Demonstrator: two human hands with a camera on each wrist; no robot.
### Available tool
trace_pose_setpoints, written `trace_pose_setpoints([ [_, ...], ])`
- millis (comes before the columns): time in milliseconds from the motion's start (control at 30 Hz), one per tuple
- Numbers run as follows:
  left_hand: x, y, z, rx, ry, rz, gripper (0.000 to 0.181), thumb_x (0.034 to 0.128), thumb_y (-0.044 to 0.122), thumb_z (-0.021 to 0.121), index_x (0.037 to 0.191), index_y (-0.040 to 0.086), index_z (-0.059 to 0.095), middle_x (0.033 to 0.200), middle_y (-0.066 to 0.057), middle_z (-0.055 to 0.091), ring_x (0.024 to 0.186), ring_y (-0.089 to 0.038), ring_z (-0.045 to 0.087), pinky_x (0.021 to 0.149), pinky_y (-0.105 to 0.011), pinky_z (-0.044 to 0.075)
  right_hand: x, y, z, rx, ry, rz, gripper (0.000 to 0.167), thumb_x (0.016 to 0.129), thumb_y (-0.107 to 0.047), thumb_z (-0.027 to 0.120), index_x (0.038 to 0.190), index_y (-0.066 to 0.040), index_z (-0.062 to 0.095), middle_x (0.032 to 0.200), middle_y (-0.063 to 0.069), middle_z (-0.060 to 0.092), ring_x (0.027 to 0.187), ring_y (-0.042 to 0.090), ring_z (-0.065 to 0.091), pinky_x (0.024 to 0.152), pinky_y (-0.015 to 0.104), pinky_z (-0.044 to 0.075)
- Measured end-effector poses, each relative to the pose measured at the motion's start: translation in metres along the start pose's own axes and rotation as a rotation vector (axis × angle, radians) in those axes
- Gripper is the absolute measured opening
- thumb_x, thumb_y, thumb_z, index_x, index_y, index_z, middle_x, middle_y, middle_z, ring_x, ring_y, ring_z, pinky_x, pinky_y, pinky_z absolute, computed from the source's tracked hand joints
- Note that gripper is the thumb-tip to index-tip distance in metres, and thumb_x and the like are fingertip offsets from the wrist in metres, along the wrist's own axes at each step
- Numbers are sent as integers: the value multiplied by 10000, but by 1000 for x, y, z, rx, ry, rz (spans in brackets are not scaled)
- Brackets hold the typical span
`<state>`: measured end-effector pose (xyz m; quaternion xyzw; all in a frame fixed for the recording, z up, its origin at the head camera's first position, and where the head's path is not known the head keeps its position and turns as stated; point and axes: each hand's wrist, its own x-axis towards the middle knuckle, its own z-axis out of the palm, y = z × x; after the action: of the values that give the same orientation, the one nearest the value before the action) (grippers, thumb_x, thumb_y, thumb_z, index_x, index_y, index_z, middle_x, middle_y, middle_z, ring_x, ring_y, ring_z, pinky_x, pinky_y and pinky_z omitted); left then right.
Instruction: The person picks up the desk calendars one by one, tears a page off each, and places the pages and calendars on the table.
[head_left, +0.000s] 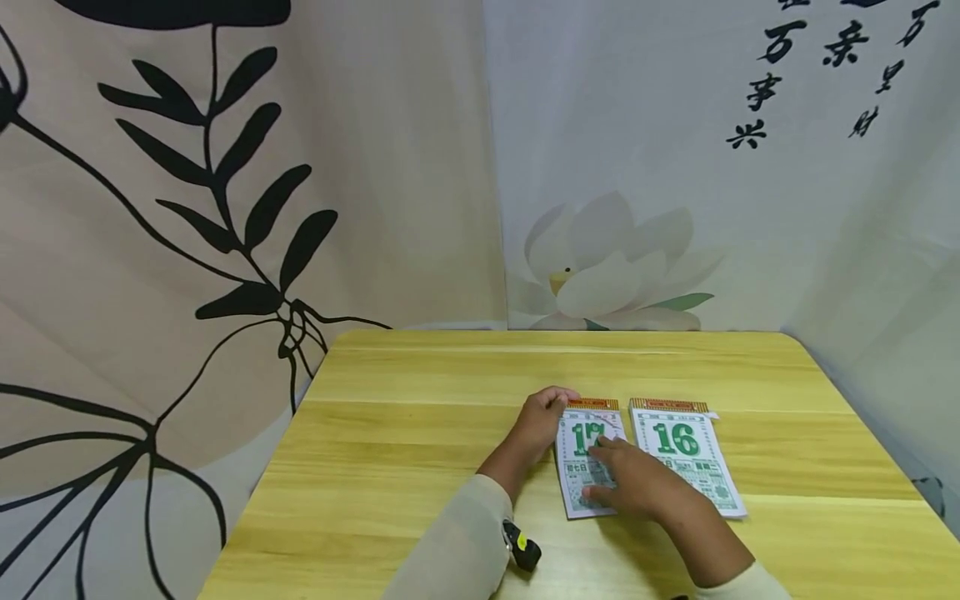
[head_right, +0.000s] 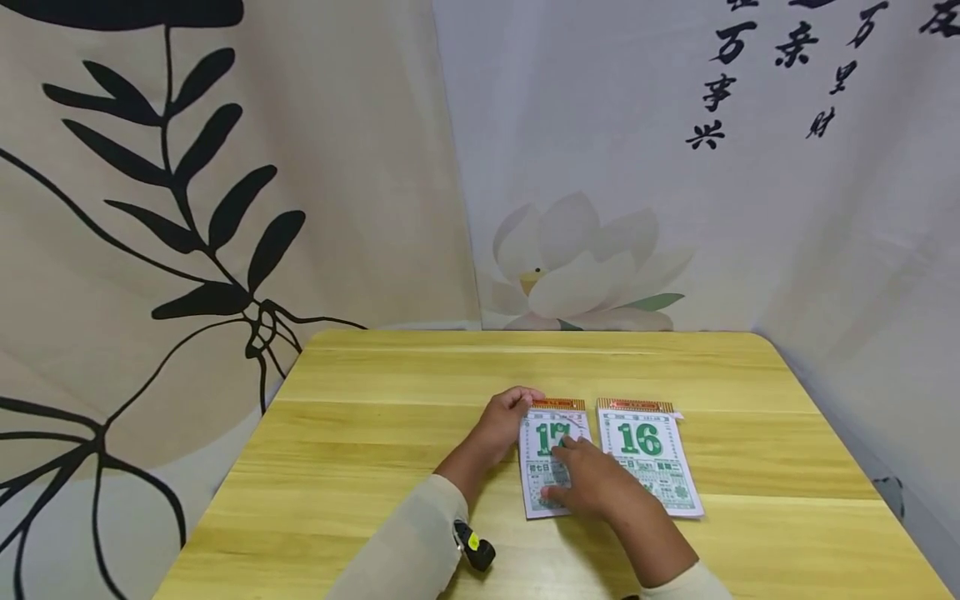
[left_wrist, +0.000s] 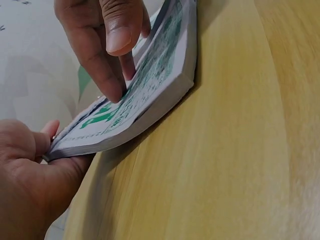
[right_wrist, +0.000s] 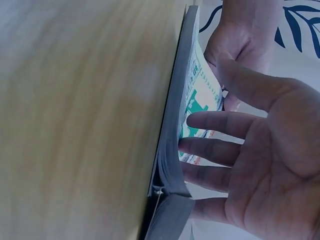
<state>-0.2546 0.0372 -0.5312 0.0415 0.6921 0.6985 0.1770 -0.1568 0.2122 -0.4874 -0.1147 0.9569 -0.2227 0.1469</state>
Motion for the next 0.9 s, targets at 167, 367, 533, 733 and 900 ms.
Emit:
trace_pose_setpoints([
  [167,1,-2,-4,-10,50,-16,319,1179,254,511,1357,98,725,1325,-78,696,957,-151,722,773,-253,606,-1,-1,0,9,-4,-6,731,940,-410,862,1520,-33,628,1690,235,472,1543,531,454,1212,690,436],
  [367,-1,8,-12,-216,61,-52,375,1176,235,518,1447,12,651,1343,-166,691,1062,-214,753,838,-300,650,-11,-7,-4,51,28,-54,829,958,-423,844,1614,-39,516,1768,245,323,1595,537,364,1229,693,414],
  [533,-6,19,-19,-401,58,-40,416,1182,197,485,1488,-65,589,1473,-250,640,1311,-338,693,1028,-411,631,-17,-17,-5,24,105,-110,907,953,-430,847,1673,-70,429,1808,242,205,1640,542,252,1225,736,388],
  [733,-12,29,-27,-566,91,-56,412,1189,160,442,1495,-88,563,1538,-268,582,1429,-362,613,1132,-440,577,-20,-28,-1,-18,222,-128,997,950,-424,856,1730,-122,314,1834,212,117,1660,531,197,1145,920,246],
  [900,-21,38,-33,-702,113,-55,417,1190,144,417,1503,-104,537,1545,-269,577,1449,-339,604,1136,-393,575,-20,-37,7,-69,331,-133,1116,894,-423,909,1754,-165,246,1848,192,35,1684,522,80,1190,909,173],
])
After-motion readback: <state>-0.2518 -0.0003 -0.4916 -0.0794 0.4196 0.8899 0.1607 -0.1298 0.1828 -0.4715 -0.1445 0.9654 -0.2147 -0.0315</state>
